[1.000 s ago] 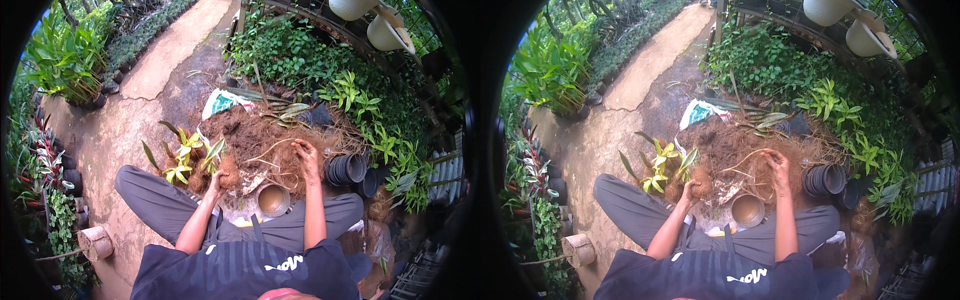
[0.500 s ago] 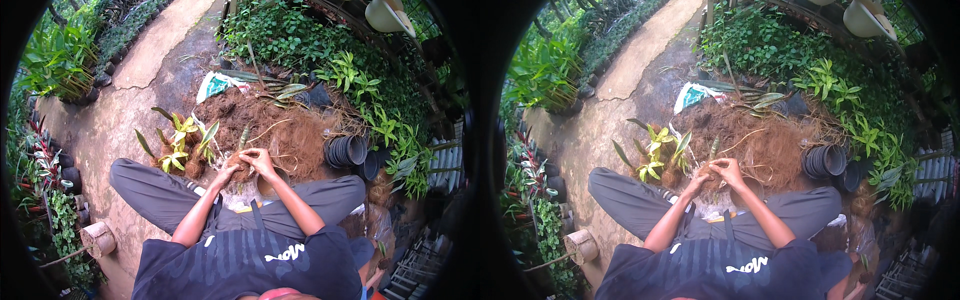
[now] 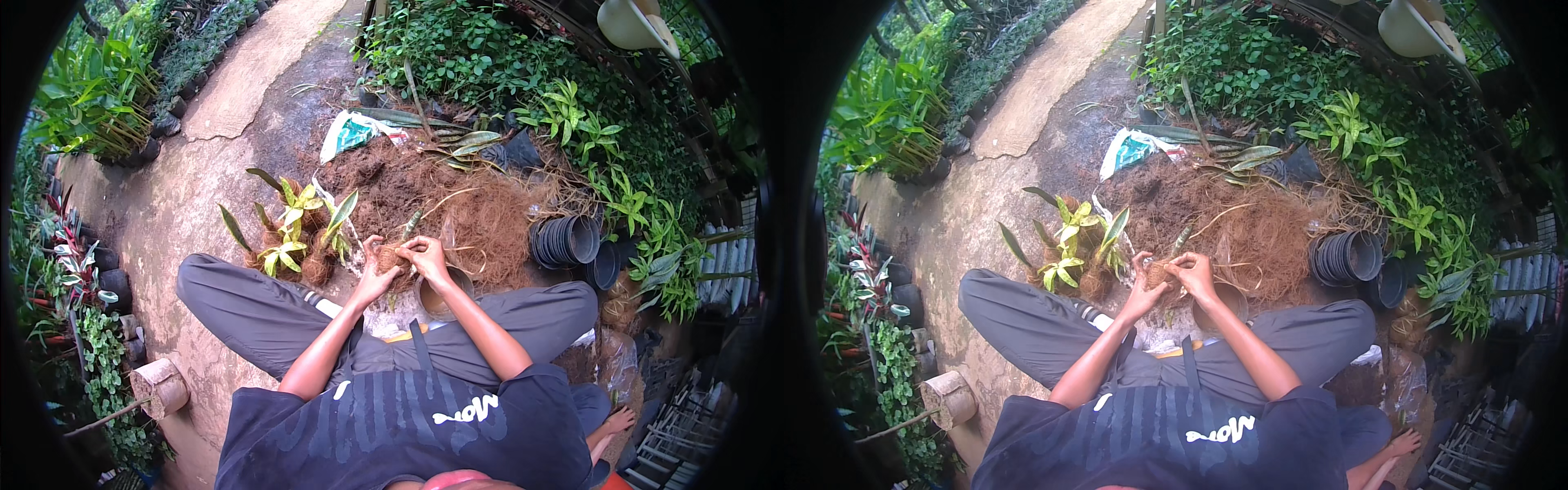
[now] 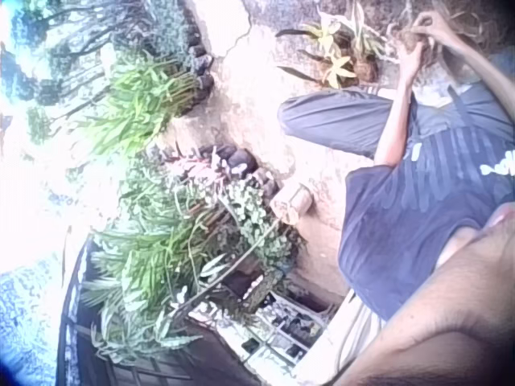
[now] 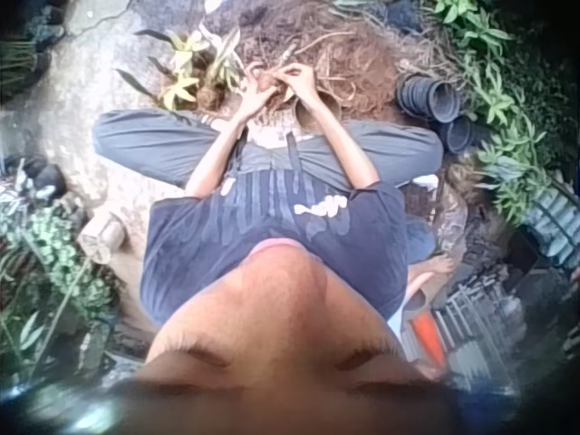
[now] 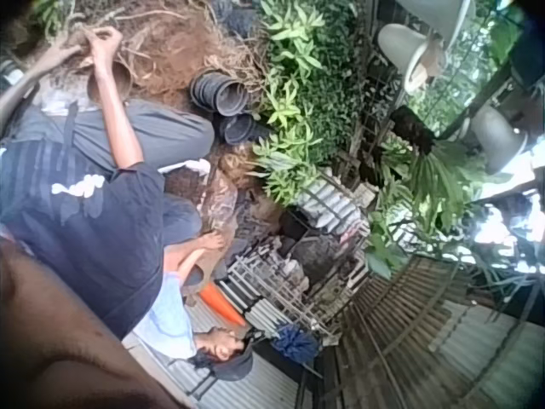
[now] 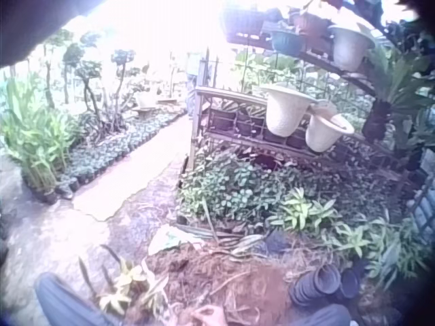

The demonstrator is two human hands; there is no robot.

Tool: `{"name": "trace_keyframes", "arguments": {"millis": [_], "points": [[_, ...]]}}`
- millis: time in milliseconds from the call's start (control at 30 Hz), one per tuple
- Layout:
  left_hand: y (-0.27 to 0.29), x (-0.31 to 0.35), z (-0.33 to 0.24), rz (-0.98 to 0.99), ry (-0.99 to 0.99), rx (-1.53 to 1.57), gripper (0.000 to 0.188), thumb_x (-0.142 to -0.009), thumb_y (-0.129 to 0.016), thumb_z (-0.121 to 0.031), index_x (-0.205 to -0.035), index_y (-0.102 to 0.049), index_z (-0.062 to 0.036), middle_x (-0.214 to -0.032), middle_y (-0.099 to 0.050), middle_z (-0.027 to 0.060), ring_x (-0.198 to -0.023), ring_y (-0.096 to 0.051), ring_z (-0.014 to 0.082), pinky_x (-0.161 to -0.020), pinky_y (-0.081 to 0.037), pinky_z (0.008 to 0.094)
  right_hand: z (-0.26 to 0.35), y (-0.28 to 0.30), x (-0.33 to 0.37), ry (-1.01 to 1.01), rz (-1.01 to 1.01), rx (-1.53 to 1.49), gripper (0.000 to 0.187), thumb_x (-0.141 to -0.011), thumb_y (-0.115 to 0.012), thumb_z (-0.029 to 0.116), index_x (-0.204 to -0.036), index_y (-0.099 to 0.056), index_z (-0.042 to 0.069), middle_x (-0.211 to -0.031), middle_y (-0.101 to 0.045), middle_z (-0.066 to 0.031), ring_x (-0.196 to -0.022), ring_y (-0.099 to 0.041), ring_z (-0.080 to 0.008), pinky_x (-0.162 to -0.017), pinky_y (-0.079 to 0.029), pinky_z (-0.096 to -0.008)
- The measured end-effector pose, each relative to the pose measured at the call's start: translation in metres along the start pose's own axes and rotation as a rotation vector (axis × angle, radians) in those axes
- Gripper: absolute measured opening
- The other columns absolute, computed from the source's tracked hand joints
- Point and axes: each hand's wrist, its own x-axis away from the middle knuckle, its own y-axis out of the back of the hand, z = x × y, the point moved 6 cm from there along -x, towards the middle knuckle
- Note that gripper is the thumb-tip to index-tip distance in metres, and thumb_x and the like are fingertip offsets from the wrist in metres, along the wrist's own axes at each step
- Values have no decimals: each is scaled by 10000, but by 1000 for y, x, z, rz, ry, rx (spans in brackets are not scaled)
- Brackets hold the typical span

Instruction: The person sits on the ground and wraps the root ball of a small plant with fibrous material. They then pick up a second plant and repeat the wrapping process, securing the material around the roots by hand.

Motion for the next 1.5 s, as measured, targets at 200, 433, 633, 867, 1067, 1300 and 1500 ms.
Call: {"name": "trace_keyframes", "arguments": {"millis": [200, 433, 633, 867, 1067, 1300, 1500], "points": [[1, 0, 10, 19, -65, -89, 777, -775, -641, 36, -1338, -154, -189, -1177, -459, 138, -1069, -516, 212, -888, -475, 337, -3, -1, 1, -65, -12, -92, 138, -753, -776, 65, -797, -665, -5, -750, -675, -74, -651, -611, -88, -575, -487, -219], [-3, 0, -4, 61, -68, -251, 878, -750, -655, -5, -1410, -105, -187, -1224, -441, 165, -1163, -465, 258, -982, -413, 403, -10, -2, 6, -113, -76, -142, 101, -769, -751, 23, -810, -664, -7, -779, -674, -51, -684, -620, -88, -609, -488, -211], [-7, 3, -5, 105, -64, -323, 749, -740, -644, -58, -1323, -181, -141, -1226, -401, 155, -1224, -401, 278, -1067, -302, 417, -13, -5, 6, -29, -130, -79, 100, -769, -753, 12, -807, -664, -13, -763, -675, -56, -675, -621, -84, -604, -495, -209], [-6, 4, 0, 126, -4, -338, 695, -752, -634, -56, -1268, -173, -113, -1210, -393, 148, -1220, -407, 277, -1058, -310, 410, -9, -6, 8, -41, -108, -74, 90, -767, -754, 18, -780, -669, -7, -752, -680, -61, -663, -623, -83, -595, -491, -206], [-4, 4, 10, 126, 9, -308, 681, -780, -622, -45, -1258, -142, -111, -1231, -398, 156, -1196, -433, 252, -1025, -359, 390, -11, -5, 8, -43, -116, -62, 93, -761, -754, 17, -776, -666, -11, -742, -679, -65, -646, -622, -85, -582, -490, -209], [-2, 3, 11, 97, -60, -396, 626, -774, -624, -51, -1239, -208, -98, -1242, -406, 165, -1196, -438, 273, -1038, -346, 399, -10, -6, 9, -43, -88, -88, 87, -774, -742, 19, -791, -663, -15, -755, -680, -68, -654, -622, -86, -589, -488, -208], [-2, 3, 3, 84, -45, -366, 596, -775, -627, -71, -1226, -237, -92, -1310, -385, 187, -1260, -401, 311, -1068, -318, 424, 0, -7, 12, -51, -75, -86, 94, -780, -745, 28, -794, -660, -9, -754, -671, -57, -666, -617, -79, -596, -489, -206]]}}
